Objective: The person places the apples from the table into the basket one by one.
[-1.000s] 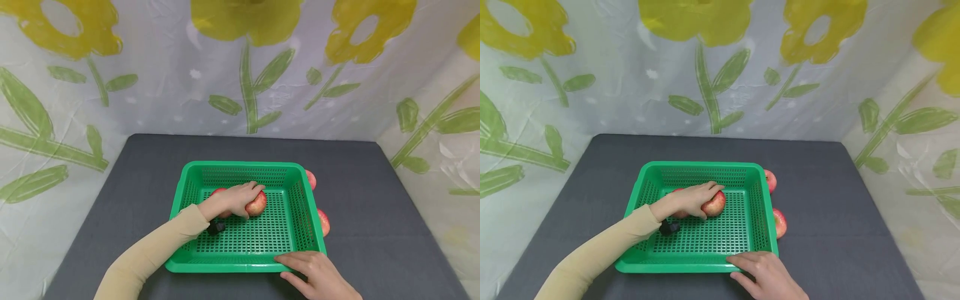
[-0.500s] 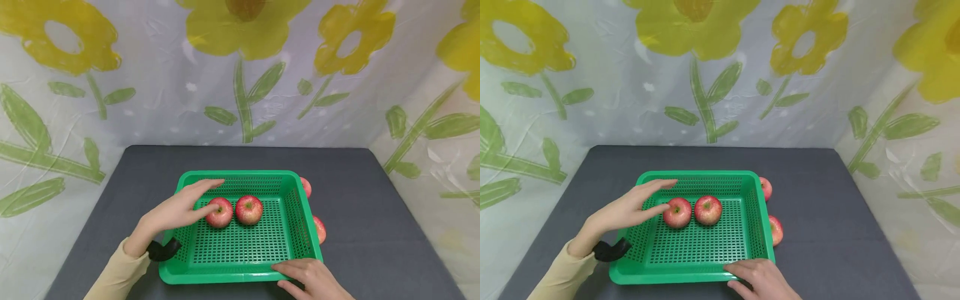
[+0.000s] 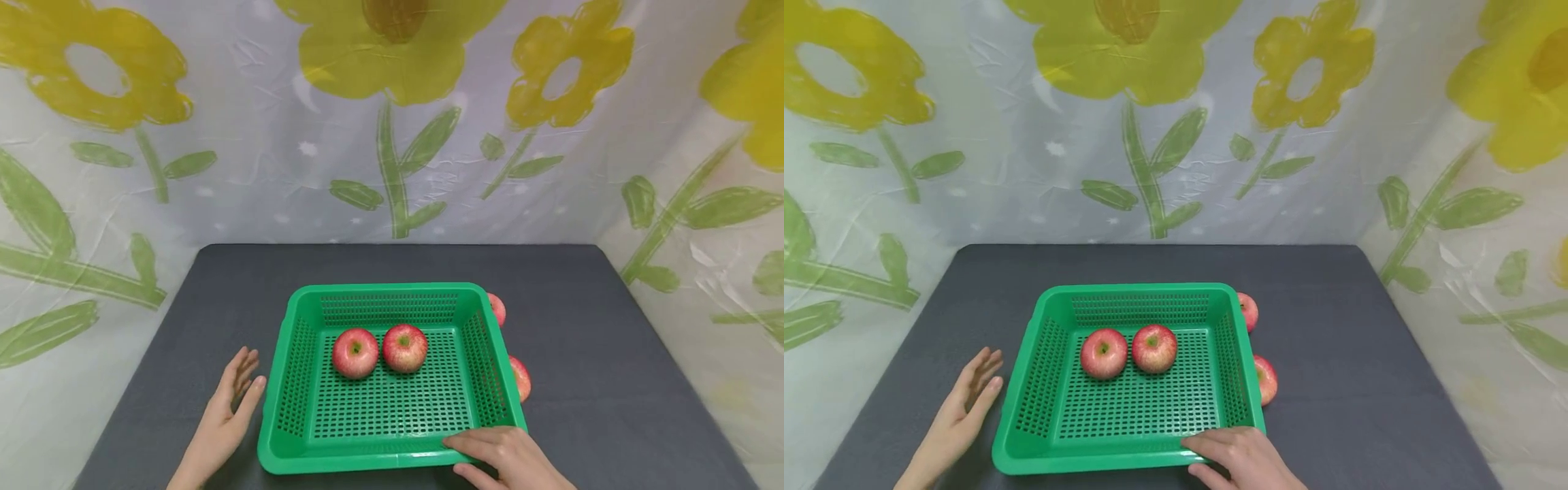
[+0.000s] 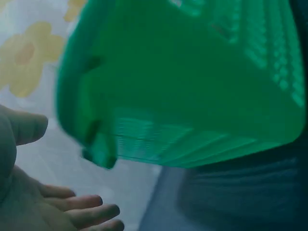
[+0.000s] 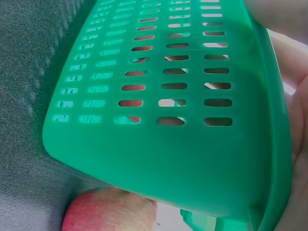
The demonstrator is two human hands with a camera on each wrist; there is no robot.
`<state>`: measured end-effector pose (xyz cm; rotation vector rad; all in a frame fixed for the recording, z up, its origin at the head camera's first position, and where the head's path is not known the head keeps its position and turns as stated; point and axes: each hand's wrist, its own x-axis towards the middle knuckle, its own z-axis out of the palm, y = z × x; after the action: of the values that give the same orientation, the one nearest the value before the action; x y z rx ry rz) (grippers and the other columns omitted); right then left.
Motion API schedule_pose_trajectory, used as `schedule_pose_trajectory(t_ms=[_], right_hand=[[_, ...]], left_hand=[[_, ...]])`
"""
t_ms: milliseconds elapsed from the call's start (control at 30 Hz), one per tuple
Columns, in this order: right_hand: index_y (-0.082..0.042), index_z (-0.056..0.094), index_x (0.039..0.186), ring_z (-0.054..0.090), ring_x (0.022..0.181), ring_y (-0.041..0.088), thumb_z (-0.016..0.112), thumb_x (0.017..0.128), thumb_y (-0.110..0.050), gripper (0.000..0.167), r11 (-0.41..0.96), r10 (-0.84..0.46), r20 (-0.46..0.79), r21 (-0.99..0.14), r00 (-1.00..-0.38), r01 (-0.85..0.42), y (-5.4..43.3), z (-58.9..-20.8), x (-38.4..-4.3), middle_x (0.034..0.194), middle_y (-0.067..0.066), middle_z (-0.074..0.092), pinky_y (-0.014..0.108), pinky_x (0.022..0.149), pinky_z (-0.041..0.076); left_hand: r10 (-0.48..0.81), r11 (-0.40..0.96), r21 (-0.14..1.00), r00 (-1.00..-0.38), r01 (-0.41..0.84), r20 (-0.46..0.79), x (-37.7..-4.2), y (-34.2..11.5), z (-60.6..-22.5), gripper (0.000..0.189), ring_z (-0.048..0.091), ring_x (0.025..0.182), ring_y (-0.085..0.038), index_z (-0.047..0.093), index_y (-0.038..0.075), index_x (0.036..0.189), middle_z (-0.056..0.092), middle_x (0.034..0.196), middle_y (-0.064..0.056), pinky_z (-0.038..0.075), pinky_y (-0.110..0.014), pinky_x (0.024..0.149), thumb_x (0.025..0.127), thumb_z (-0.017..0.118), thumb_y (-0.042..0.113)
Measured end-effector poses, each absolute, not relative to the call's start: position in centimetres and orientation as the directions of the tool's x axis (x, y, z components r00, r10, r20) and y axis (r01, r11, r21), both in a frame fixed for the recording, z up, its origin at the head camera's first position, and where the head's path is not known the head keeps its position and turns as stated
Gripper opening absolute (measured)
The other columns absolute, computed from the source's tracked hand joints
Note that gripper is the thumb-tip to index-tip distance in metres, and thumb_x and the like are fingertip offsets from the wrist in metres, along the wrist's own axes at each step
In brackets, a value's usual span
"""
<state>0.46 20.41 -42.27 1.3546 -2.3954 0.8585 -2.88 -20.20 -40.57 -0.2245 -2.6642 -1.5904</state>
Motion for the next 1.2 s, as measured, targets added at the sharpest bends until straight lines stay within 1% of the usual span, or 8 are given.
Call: schedule_pose_trajectory(t_ms=[267,467,567,767,867,933,1033,1200], right_hand=[[-0.012,0.065,0.113,0.063,0.09,0.004,0.066,0.088,-0.019,0.027,0.394,-0.697,0.468,-0.383,-0.543,-0.836,20.3,-42.1,0.4,0.1,-0.003,0.068,0.016,0.075,0.049],[-0.015,0.064,0.118,0.063,0.094,0.004,0.068,0.086,-0.02,0.033,0.419,-0.695,0.427,-0.414,-0.579,-0.808,20.2,-42.0,0.5,0.105,-0.004,0.067,0.016,0.078,0.048],[-0.014,0.061,0.122,0.061,0.099,0.007,0.068,0.085,-0.014,0.038,0.391,-0.676,0.427,-0.483,-0.601,-0.783,20.5,-41.7,0.7,0.11,-0.003,0.066,0.016,0.084,0.046],[0.009,0.055,0.122,0.057,0.107,0.019,0.055,0.086,0.012,0.036,0.203,-0.45,0.606,-0.646,-0.656,-0.736,22.6,-40.7,-0.2,0.118,0.015,0.059,0.02,0.088,0.045],[0.016,0.049,0.122,0.052,0.113,0.02,0.05,0.084,0.02,0.038,0.282,-0.298,0.656,-0.633,-0.693,-0.721,24.6,-40.7,-1.2,0.121,0.024,0.054,0.021,0.086,0.043],[0.012,0.043,0.13,0.043,0.122,0.017,0.053,0.079,0.022,0.052,0.407,-0.255,0.591,-0.652,-0.765,-0.639,26.0,-40.9,-1.7,0.13,0.022,0.047,0.02,0.091,0.037],[0.001,0.031,0.143,0.026,0.133,0.018,0.064,0.073,0.016,0.079,0.58,-0.279,0.43,-0.638,-0.859,-0.507,27.7,-41.6,-2.3,0.143,0.018,0.031,0.041,0.097,0.028],[-0.015,0.016,0.15,0.022,0.133,0.036,0.081,0.071,-0.013,0.103,0.689,-0.324,0.205,-0.618,-0.924,-0.379,28.5,-43.4,-3.0,0.149,0.018,0.017,0.062,0.084,0.025]], left_hand=[[0.177,0.294,0.955,-0.984,0.038,-0.015,-3.2,-19.4,-42.7,0.061,0.014,0.134,-0.043,0.002,-0.003,0.147,0.01,0.15,-0.026,0.026,0.001,0.088,0.103,0.034,0.025],[0.185,0.207,0.968,-0.977,0.145,0.107,-3.2,-19.1,-43.9,0.052,0.028,0.13,0.001,0.008,-0.006,0.146,0.014,0.147,-0.031,0.034,-0.005,0.09,0.104,0.03,0.014],[0.195,0.151,0.965,-0.964,0.214,0.183,-3.2,-19.0,-44.5,0.049,0.036,0.121,0.009,0.01,-0.007,0.146,0.016,0.145,-0.034,0.041,-0.01,0.088,0.103,0.029,0.008],[0.18,0.135,0.963,-0.961,0.235,0.209,-3.3,-18.8,-44.9,0.048,0.038,0.121,0.007,0.011,-0.009,0.145,0.018,0.143,-0.035,0.042,-0.011,0.088,0.103,0.029,0.006],[0.174,0.132,0.962,-0.961,0.238,0.214,-3.3,-18.7,-44.8,0.048,0.034,0.124,0.009,0.011,-0.01,0.144,0.016,0.144,-0.036,0.038,-0.009,0.09,0.103,0.029,0.006],[0.175,0.12,0.962,-0.959,0.245,0.223,-3.3,-18.6,-44.8,0.048,0.032,0.125,0.009,0.011,-0.01,0.145,0.014,0.144,-0.036,0.037,-0.009,0.092,0.102,0.029,0.005],[0.183,0.099,0.96,-0.953,0.26,0.24,-3.3,-18.5,-44.6,0.048,0.031,0.126,0.009,0.01,-0.011,0.144,0.013,0.143,-0.037,0.036,-0.009,0.093,0.102,0.028,0.003],[0.203,0.08,0.953,-0.941,0.292,0.271,-3.3,-18.5,-44.4,0.047,0.029,0.126,0.009,0.008,-0.013,0.143,0.011,0.143,-0.038,0.035,-0.008,0.093,0.102,0.026,0.001]])
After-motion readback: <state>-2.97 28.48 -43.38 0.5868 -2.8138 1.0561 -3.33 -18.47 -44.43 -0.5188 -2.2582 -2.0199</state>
